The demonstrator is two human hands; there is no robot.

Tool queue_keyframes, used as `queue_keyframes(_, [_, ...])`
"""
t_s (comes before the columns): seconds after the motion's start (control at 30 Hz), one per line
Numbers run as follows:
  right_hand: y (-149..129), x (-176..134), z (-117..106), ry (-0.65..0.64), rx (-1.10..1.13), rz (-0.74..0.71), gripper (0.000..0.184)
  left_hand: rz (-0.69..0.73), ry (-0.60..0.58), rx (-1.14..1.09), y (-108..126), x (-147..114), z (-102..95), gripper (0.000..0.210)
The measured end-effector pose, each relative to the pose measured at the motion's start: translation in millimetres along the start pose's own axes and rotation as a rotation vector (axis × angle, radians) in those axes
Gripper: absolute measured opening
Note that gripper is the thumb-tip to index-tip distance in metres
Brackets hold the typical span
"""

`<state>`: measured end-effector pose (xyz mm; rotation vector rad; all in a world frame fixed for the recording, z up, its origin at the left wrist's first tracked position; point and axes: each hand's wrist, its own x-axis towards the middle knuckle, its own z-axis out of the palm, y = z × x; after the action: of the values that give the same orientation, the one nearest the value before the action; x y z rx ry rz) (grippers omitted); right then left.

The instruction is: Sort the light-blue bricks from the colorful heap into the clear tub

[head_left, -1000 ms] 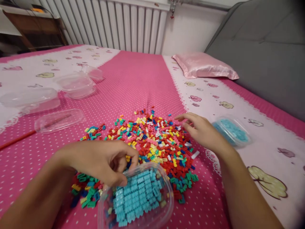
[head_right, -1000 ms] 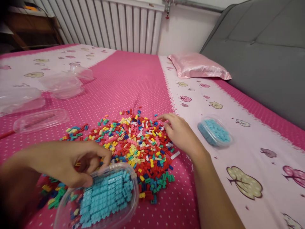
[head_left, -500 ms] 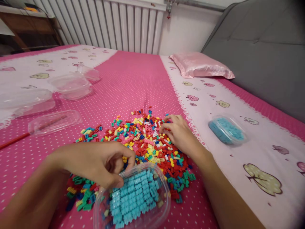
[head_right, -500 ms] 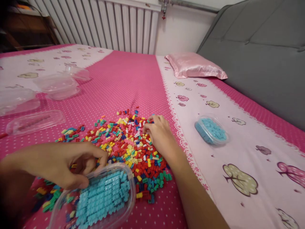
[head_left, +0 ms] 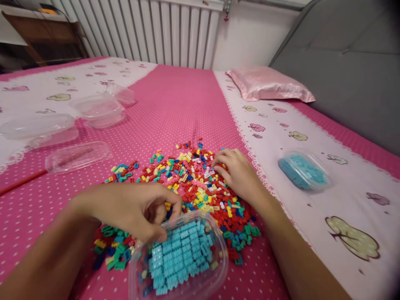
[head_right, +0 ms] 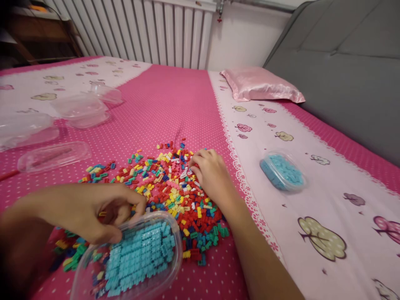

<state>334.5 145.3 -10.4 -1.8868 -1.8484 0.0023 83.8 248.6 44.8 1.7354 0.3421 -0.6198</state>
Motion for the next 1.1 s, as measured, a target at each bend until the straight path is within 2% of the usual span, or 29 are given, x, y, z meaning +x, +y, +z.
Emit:
queue_keyframes(0.13, [-6,1,-9,0.094,0.255,-0.006,0.005,0.027,0.003,-0.035,-1,1,1.5,0.023])
queue_keyframes(0.2, [-12,-1,-20,0.099,0.447,0.027,0.006,0.044,0.004,-0.069,-3,2,2.0,0.025])
queue_keyframes(0.27, [-22,-5,-36,0.004,0.684,0.066,0.012,0.053,-0.009,-0.109,-4,2,1.8,0.028])
queue_keyframes(0.37, [-41,-13,-60,-0.292,0.825,0.011,0.017,0.043,-0.042,-0.125,-3,3,1.0,0.031])
queue_keyframes(0.43, [-57,-18,-70,-0.516,0.778,-0.062,0.013,0.039,-0.043,-0.093,-1,2,0.7,0.030])
queue_keyframes(0.47, [-65,-21,-72,-0.585,0.720,-0.085,0.011,0.043,-0.039,-0.078,1,2,0.8,0.029])
queue_keyframes(0.53, [-79,-26,-73,-0.679,0.573,-0.118,0.016,0.056,-0.031,-0.055,3,2,1.2,0.028])
queue_keyframes(0.63, [-92,-32,-69,-0.751,0.405,-0.138,0.019,0.059,-0.041,-0.035,7,1,1.4,0.025])
queue_keyframes(0.77, [-91,-38,-69,-0.719,0.304,-0.202,0.024,0.054,-0.054,-0.031,9,2,1.1,0.023])
queue_keyframes(0.97, [-81,-49,-73,-0.518,0.156,-0.255,0.025,0.077,-0.064,-0.044,8,3,2.0,0.020])
queue_keyframes(1.1, [-81,-50,-66,-0.529,0.082,-0.281,0.020,0.075,-0.068,-0.056,7,3,1.8,0.021])
